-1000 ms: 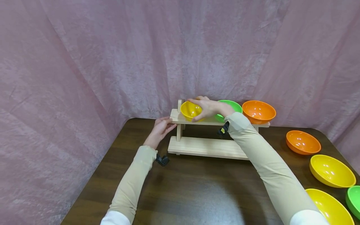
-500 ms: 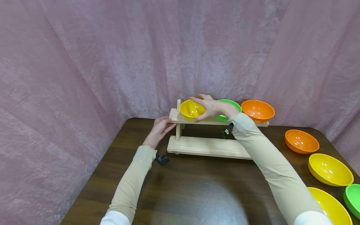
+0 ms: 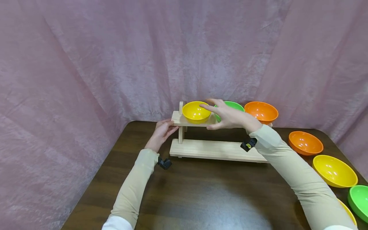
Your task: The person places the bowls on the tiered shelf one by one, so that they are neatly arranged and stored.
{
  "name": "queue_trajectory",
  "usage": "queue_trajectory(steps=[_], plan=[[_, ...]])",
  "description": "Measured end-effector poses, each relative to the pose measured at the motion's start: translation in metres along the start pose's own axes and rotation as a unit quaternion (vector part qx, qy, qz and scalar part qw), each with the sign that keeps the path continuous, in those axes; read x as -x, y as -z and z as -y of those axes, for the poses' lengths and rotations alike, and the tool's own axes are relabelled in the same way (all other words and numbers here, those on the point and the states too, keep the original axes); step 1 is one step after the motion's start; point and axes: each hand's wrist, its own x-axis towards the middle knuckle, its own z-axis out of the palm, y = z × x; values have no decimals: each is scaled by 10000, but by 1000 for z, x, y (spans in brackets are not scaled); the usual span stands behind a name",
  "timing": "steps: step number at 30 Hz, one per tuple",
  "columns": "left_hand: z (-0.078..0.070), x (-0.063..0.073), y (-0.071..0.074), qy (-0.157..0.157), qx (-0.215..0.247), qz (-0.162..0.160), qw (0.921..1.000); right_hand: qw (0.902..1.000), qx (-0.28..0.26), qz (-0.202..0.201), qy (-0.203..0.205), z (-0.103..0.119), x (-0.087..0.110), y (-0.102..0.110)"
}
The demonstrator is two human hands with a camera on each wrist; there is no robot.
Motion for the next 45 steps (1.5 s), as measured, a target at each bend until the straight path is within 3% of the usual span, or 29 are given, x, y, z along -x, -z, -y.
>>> queue_trajectory(steps=[17,21,26,29,37,45], plan=[[-2,-3,1,3,-29,24,10000,9985,9,-196,502,2,67,-10],[-2,-2,2,25,-21,1,10000,9943,296,-493,897,-1,79,-16],[-1,-3,5,0,50,0,10000,9815,631,-919,1559,-1,89,-24],[-1,-3,5,-45,48,16,10000,9775,738,-999,1702,1,94,-28],[0,-4,5,-16,-13,23,10000,9935,507,-457,906,7,121,-35],[-2,-4,5,-71,-64,89,9999,9988,326,-116,336,7,147,-39]])
